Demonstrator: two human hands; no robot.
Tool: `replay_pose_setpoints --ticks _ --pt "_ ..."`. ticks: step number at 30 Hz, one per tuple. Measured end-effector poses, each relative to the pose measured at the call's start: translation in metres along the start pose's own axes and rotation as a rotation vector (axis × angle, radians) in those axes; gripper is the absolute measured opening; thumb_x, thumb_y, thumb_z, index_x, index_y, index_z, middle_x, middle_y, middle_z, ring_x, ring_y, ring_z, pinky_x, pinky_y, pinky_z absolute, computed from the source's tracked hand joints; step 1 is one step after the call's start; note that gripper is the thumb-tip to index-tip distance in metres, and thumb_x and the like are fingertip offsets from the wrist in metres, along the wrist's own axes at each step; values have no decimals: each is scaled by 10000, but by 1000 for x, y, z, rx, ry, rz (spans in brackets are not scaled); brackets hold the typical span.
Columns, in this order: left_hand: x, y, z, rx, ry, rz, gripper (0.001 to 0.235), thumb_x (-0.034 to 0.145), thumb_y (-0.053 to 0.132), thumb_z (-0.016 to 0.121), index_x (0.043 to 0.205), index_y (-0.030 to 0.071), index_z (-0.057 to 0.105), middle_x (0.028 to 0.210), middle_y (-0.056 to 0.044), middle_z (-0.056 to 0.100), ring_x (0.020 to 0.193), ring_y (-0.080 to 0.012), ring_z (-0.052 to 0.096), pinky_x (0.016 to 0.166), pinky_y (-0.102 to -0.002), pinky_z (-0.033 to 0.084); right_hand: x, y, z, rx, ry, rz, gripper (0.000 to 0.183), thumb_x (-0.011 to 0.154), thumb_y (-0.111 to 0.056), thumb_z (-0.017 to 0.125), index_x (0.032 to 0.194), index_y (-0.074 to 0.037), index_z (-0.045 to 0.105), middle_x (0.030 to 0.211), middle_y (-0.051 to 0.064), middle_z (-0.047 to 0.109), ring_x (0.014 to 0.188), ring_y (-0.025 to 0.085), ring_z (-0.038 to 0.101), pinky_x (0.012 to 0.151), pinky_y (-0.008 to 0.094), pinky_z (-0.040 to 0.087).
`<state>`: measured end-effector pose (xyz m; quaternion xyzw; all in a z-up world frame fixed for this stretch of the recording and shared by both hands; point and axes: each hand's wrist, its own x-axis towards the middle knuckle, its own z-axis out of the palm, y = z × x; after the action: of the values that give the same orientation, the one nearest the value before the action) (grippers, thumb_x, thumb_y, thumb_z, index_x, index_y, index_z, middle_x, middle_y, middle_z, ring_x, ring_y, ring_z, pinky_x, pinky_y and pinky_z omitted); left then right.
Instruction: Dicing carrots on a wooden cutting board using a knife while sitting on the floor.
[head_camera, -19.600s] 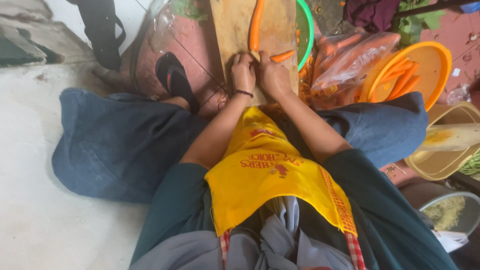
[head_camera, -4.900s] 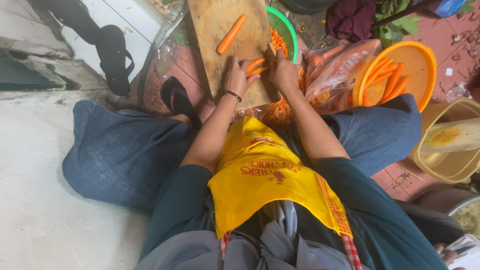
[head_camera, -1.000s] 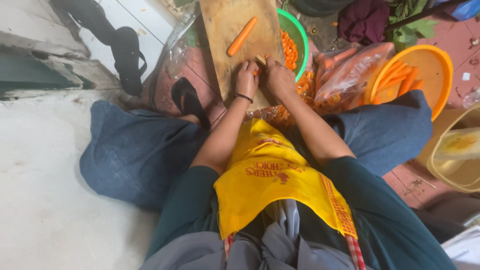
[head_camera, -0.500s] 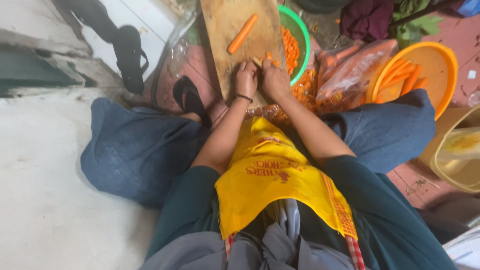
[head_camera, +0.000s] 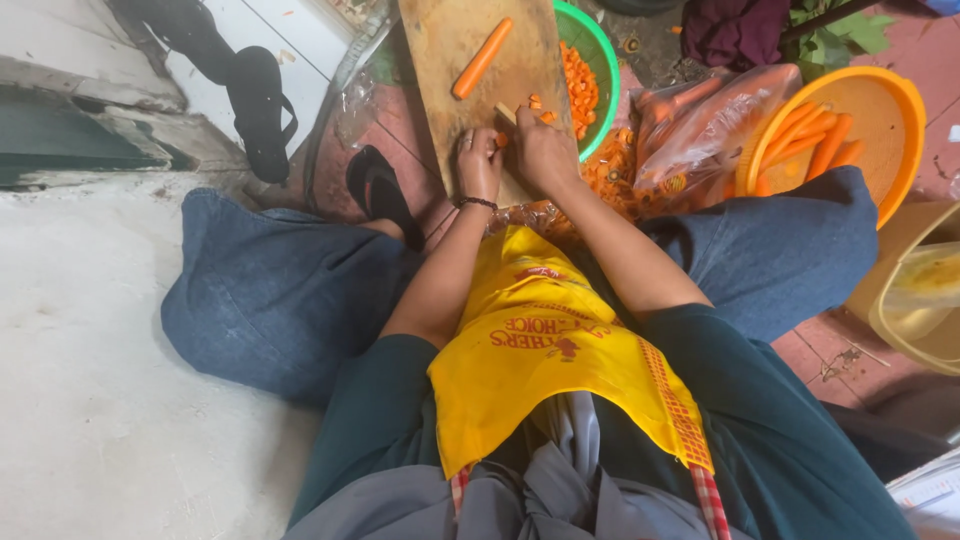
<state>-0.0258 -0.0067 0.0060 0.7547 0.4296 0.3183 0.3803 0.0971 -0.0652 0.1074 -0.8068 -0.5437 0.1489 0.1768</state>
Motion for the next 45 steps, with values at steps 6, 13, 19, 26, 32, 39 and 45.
replay_pose_setpoints --ticks 6,13,19,26,32,39,45 --pt "-7 -27 14 -15 7 -6 329 761 -152 710 1010 38 612 1003 -136 638 878 -293 673 736 -350 573 -4 8 35 -3 -47 -32 228 900 -125 613 1072 -22 503 920 263 714 786 473 697 680 556 543" --pt "7 -13 5 -105 20 48 318 752 -113 658 1024 50 666 987 -101 677 813 -232 700 720 -318 589 11 20 21 21 -66 109 274 1049 -281 615 1063 -24 521 848 260 715 803 458 699 759 568 535" --pt "63 -40 -17 -73 283 -93 262 900 -60 643 1108 93 684 1090 -79 662 922 -240 705 834 -369 589 5 20 62 224 -124 -10 251 864 -104 619 1057 20 515 903 307 679 831 490 676 732 572 535" --pt "106 -12 -37 202 91 212 455 742 8 807 1161 103 660 1175 -121 645 1101 -368 581 960 -460 481 21 50 14 245 214 140 211 950 -114 630 1084 8 523 985 311 668 856 501 672 750 571 535" --pt "102 -36 -12 340 -53 46 537 722 29 819 1227 156 684 1164 -112 649 1115 -348 600 977 -419 486 24 101 -1 114 159 416 269 997 -201 614 1143 6 522 978 309 692 909 506 675 786 605 520" --pt "105 -48 -47 -429 66 -71 457 860 -101 717 1252 120 639 1250 -44 632 1179 -173 651 1001 -312 550 14 82 -4 93 136 258 342 933 -224 647 1143 17 527 1066 308 687 915 505 678 774 599 535" --pt "103 11 -61 -489 -67 47 468 877 -117 704 1280 96 595 1214 -49 633 1131 -193 672 983 -312 555 12 74 -4 131 -33 159 325 910 -260 673 1026 10 534 954 333 680 835 514 679 724 607 535"
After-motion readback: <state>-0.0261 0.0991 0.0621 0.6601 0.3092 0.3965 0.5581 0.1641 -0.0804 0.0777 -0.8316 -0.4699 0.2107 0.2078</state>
